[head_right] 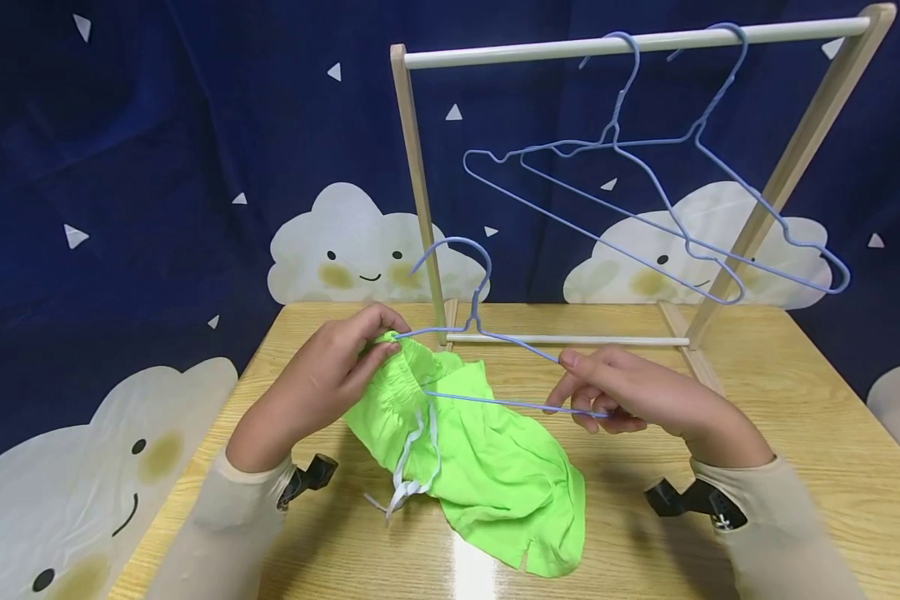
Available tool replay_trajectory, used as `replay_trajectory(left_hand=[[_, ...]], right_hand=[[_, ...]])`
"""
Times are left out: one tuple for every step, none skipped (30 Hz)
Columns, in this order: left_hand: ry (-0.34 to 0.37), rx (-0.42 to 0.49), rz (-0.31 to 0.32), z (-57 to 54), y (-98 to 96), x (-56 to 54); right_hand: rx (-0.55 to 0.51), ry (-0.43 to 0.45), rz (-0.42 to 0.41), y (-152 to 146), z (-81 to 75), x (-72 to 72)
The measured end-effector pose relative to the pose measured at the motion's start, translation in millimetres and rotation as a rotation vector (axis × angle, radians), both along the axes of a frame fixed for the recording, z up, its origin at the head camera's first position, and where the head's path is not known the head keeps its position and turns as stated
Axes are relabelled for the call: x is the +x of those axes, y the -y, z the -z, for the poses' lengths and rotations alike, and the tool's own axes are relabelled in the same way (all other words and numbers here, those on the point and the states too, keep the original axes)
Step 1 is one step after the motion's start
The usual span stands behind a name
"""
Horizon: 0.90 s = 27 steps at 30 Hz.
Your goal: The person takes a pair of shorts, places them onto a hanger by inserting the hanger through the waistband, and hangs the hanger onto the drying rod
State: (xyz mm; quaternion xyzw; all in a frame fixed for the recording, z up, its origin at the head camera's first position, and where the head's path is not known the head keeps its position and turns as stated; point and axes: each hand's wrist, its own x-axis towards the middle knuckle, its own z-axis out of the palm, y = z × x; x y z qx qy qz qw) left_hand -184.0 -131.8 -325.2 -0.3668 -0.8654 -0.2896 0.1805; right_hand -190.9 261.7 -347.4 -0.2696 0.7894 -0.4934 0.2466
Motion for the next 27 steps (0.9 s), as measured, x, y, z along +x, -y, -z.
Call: replay_trajectory(left_hand=[[-0.012, 0.0, 0.006, 0.3, -1.2, 0.5], [-0.024, -0.002, 0.012, 1.0, -2.3, 0.7], [-0.036, -0.005, 0.015, 1.5, -3.3, 1.0], [-0.045, -0.008, 0.017, 2.0, -4.1, 1.2], [-0.053, -0.01, 0.015, 2.3, -5.0, 1.3], [-0.057, -0.011, 0.013, 2.6, -5.5, 1.5], [-0.059, -0.012, 0.01, 2.8, -6.0, 1.6], [-0.057, -0.012, 0.008, 2.8, -6.6, 1.7], [-0.055, -0.013, 0.005, 2.8, -7.1, 1.9], [-0.051, -0.013, 0.004, 2.7, -7.6, 2.0], [-0.048, -0.016, 0.002, 2.8, -8.3, 2.3], [-0.045, -0.019, 0.002, 2.9, -9.0, 2.7], [-0.047, -0.025, 0.0, 3.1, -9.8, 2.9], [-0.05, -0.032, -0.002, 3.3, -10.7, 3.2], [-0.056, -0.04, -0.007, 3.7, -11.5, 3.5], [-0.063, -0.047, -0.011, 4.1, -12.4, 3.7], [-0.073, -0.054, -0.017, 4.6, -13.3, 3.8], [-0.082, -0.061, -0.022, 5.1, -13.9, 3.9], [-0.091, -0.067, -0.027, 5.6, -14.5, 4.0], [-0.099, -0.072, -0.032, 6.3, -15.0, 3.9], [-0.105, -0.075, -0.035, 6.8, -15.3, 3.8], [-0.111, -0.079, -0.038, 7.5, -15.5, 3.7], [-0.117, -0.083, -0.04, 8.1, -15.4, 3.6], [-0.122, -0.088, -0.041, 8.5, -15.3, 3.5], [-0.128, -0.092, -0.04, 8.4, -15.1, 3.5], [-0.133, -0.095, -0.037, 8.3, -14.5, 3.6], [-0.141, -0.096, -0.032, 7.4, -13.7, 3.8]], right_hand=[[-0.001, 0.006, -0.004, 2, 0.2, 0.5], [0.0, 0.008, -0.011, 4, 0.4, 0.9], [0.0, 0.009, -0.016, 6, 0.8, 1.0], [0.0, 0.007, -0.022, 8, 1.4, 1.1], [0.003, 0.009, -0.022, 10, 2.0, 1.2], [0.006, 0.013, -0.022, 12, 2.7, 1.1], [0.007, 0.019, -0.021, 13, 3.4, 1.1], [0.01, 0.026, -0.017, 15, 4.1, 1.2], [0.01, 0.032, -0.016, 17, 4.8, 1.3], [0.011, 0.036, -0.015, 19, 5.5, 1.4], [0.01, 0.043, -0.017, 20, 6.0, 1.8], [0.004, 0.037, -0.027, 22, 6.5, 1.8], [0.001, 0.032, -0.033, 24, 7.0, 2.1], [-0.004, 0.023, -0.045, 25, 7.6, 2.2], [-0.007, 0.012, -0.055, 27, 8.1, 2.3], [-0.009, 0.002, -0.063, 28, 8.8, 2.3], [-0.013, -0.003, -0.069, 30, 9.6, 2.4], [-0.009, -0.006, -0.07, 31, 10.4, 2.5], [-0.004, -0.003, -0.066, 33, 11.2, 2.7], [-0.002, -0.008, -0.068, 34, 12.1, 2.8], [0.003, -0.007, -0.065, 36, 12.9, 3.1], [0.004, -0.006, -0.064, 37, 13.7, 3.3], [0.006, -0.004, -0.064, 38, 14.4, 3.6], [0.01, -0.002, -0.063, 39, 15.0, 3.9], [0.008, -0.006, -0.068, 40, 15.5, 4.1], [0.009, -0.008, -0.073, 40, 15.7, 4.4], [0.009, -0.007, -0.088, 40, 15.7, 4.5]])
